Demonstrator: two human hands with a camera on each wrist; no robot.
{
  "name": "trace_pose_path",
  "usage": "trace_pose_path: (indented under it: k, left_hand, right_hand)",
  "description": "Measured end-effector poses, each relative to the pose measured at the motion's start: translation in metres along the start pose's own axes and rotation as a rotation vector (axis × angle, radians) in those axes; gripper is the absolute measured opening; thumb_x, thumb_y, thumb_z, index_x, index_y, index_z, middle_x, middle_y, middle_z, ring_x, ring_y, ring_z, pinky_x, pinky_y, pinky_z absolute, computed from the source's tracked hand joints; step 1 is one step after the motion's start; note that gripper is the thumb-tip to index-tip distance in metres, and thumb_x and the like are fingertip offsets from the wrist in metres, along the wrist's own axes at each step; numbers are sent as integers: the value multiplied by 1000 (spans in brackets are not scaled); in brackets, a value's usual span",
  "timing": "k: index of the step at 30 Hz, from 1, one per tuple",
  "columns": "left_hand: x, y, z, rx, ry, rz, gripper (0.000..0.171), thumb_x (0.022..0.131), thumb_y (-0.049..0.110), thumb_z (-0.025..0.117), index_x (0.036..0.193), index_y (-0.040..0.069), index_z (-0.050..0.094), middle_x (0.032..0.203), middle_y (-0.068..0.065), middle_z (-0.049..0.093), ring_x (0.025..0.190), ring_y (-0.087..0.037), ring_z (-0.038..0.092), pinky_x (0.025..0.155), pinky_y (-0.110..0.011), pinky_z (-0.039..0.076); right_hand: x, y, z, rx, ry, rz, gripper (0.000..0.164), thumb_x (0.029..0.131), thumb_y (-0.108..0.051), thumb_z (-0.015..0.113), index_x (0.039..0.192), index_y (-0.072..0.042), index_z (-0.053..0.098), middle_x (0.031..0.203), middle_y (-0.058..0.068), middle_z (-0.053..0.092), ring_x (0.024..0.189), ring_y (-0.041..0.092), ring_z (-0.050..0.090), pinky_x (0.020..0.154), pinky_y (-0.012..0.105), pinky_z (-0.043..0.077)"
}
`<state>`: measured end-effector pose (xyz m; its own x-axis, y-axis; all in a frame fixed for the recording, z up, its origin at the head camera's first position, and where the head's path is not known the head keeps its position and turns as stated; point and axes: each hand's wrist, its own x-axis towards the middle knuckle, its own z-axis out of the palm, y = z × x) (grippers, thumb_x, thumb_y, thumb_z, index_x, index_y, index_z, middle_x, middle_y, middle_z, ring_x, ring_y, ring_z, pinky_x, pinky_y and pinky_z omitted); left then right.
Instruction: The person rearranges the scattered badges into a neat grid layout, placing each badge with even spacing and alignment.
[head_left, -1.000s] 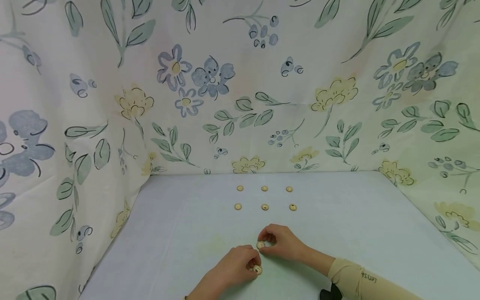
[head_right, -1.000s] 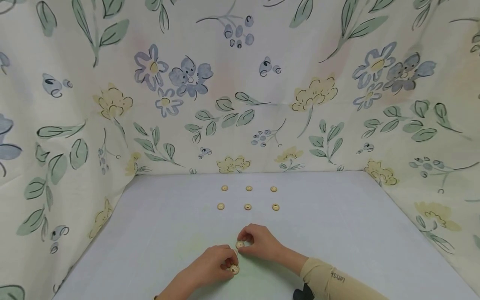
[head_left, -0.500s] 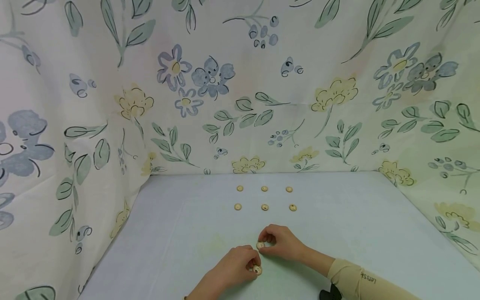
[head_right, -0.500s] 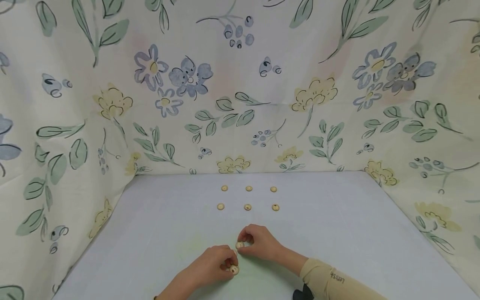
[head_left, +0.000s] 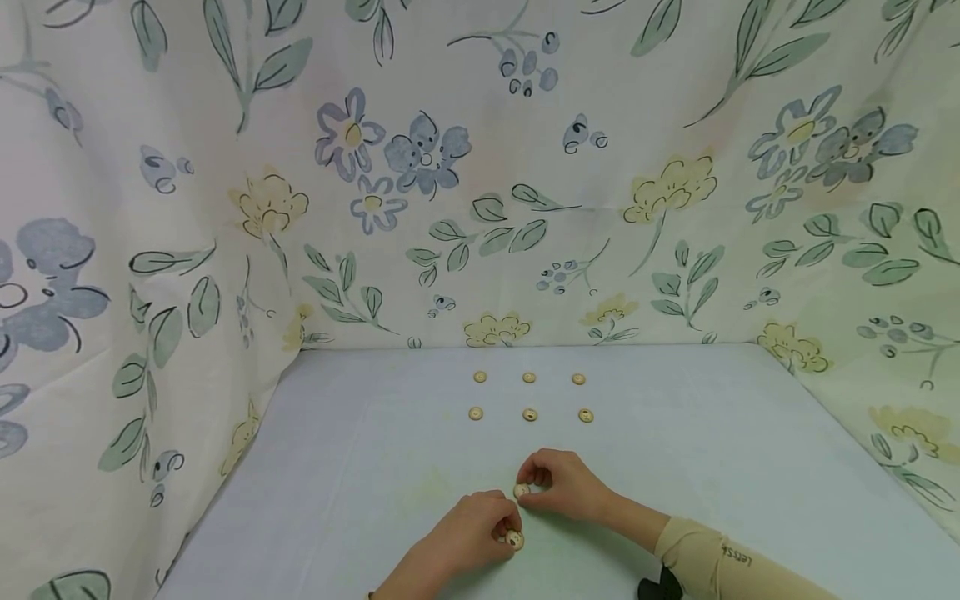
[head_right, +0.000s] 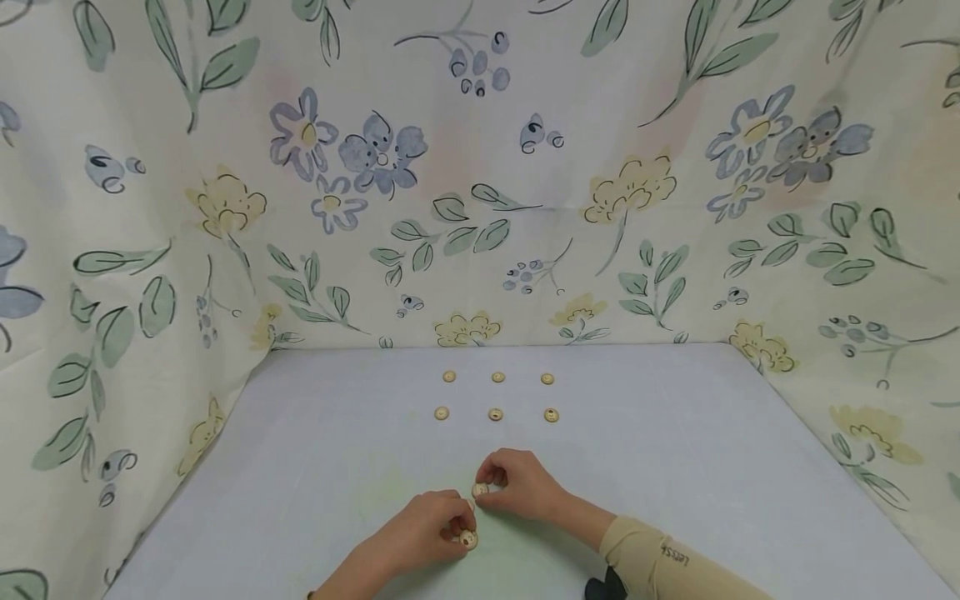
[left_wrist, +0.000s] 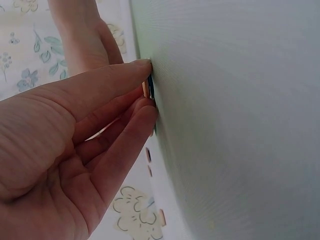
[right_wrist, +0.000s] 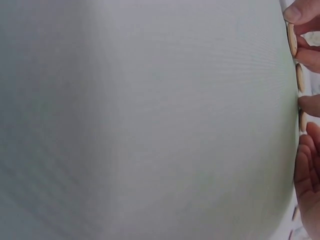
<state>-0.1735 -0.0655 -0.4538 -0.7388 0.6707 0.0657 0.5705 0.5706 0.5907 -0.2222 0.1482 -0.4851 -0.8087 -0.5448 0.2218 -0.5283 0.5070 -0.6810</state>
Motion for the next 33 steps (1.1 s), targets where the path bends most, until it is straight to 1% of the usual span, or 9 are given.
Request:
trace_pose_path:
  k: [9,15,22,28,33]
  left_hand:
    - [0,0,0,-1,-6,-3,15,77,5,78,82,15,68,75,13,52,68,4,49,64,-12,42]
    - [0,0,-1,9,-11,-3,13,78,7,77,83,15,68,76,14,52,68,4,48,64,-13,42]
    - [-1,1,-2,45,1,24,12,79,9,77,82,16,67,74,13,53,68,2,47,63,-13,39]
    - [-1,1,-1,65,1,31,11,80,9,76,83,15,68,74,13,52,68,3,44,64,-13,38]
    - [-1,1,0,84,7,34,12,78,8,77,83,15,68,74,13,50,66,4,42,63,-13,38]
  right_hand:
    - [3,1,-1,1,-25,44,15,81,-19,79,91,-17,68,80,-7,61,72,6,54,65,21,47]
    - [11,4,-1,-5,-22,46,15,81,-20,79,91,-19,68,78,-8,61,71,7,55,64,22,47]
    - [29,2,6,-31,-37,61,15,82,-20,79,91,-21,67,79,-11,60,73,5,54,66,22,47]
    - [48,-6,15,-46,-45,23,15,81,-19,79,91,-18,67,81,-8,61,74,6,54,66,22,47]
    - [63,-9,22,-47,-47,24,16,81,-21,79,91,-19,67,81,-9,60,74,5,53,67,22,47]
